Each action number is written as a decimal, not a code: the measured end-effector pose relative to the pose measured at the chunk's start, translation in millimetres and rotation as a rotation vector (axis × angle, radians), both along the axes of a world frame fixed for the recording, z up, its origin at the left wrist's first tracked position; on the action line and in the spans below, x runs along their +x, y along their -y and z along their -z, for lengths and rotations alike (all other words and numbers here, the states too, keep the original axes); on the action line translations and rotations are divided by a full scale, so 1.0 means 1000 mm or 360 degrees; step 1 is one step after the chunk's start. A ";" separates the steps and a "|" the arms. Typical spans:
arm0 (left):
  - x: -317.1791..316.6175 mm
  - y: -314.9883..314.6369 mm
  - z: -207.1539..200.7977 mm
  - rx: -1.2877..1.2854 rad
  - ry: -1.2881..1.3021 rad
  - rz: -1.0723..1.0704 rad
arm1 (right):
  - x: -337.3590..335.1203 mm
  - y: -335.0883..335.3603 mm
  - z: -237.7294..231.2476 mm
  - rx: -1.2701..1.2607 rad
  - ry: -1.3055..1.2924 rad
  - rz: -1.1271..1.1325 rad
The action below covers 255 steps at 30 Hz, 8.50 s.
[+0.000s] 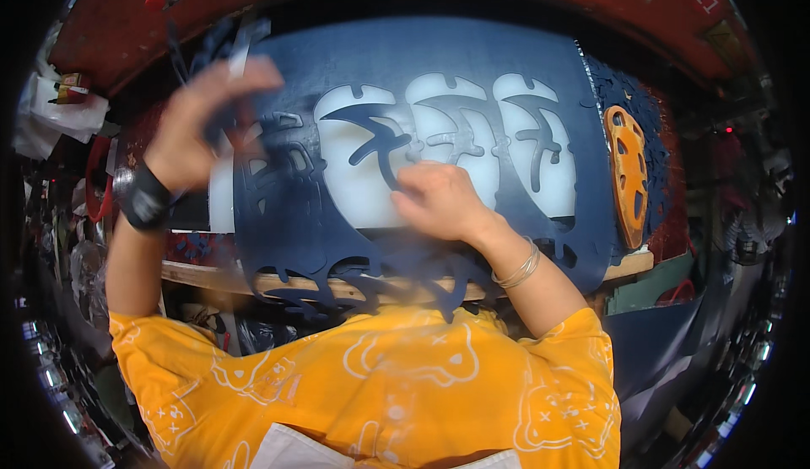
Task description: The person repeatedly picks up dark blue rubber pieces, places them on a roller machine, and presses them with a wooden tool. They then remove the processed pieces and place them into plastic bags. The person also handles a large blue rubber sheet and a yellow plastic template during the process.
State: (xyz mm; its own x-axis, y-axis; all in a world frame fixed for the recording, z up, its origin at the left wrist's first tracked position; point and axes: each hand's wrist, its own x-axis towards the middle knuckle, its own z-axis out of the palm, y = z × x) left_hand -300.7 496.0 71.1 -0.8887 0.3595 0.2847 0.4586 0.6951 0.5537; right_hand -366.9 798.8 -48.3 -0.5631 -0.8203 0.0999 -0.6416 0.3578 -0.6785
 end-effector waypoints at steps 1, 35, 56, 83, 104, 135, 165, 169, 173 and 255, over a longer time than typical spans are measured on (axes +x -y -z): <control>0.017 -0.019 0.018 -0.0285 0.0038 0.0204 | 0.000 0.000 0.001 -0.0007 0.0007 0.0013; 0.041 0.005 0.061 0.2061 0.0206 -0.1123 | 0.033 0.169 -0.052 -0.0904 -0.0672 -0.0421; 0.094 0.215 -0.007 -0.0205 -0.0024 -0.1892 | 0.013 0.061 -0.024 -0.0278 -0.0013 -0.0724; 0.065 -0.030 0.140 -0.0805 0.0319 -0.0988 | 0.012 -0.252 -0.062 -0.0027 -0.0261 0.1011; 0.053 -0.048 0.131 -0.0906 0.0257 -0.1083 | 0.090 -0.187 -0.052 -0.3089 0.2025 0.0401; 0.096 0.004 0.139 -0.0395 -0.0170 -0.0968 | 0.063 -0.028 -0.091 -0.1260 0.0369 0.0701; 0.132 0.024 0.122 0.0236 -0.0157 -0.0974 | 0.042 0.218 -0.045 0.0165 -0.0438 0.0386; 0.131 0.024 0.124 0.0252 -0.0156 -0.0991 | 0.049 0.228 -0.041 0.0181 -0.0455 0.0433; 0.130 0.025 0.121 0.0260 -0.0127 -0.1006 | 0.058 0.230 -0.033 0.0238 -0.0529 0.0487; -0.112 0.114 0.151 0.1373 0.0041 -0.1591 | -0.173 0.321 0.024 0.0590 -0.0125 -0.0109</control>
State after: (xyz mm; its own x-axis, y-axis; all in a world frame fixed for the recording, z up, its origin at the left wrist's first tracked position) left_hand -413.1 382.1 -80.1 -0.6716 -0.7377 0.0694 -0.0600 0.1475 0.9872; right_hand -539.6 478.0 -72.2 -0.5082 -0.8443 -0.1699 -0.7175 0.5242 -0.4588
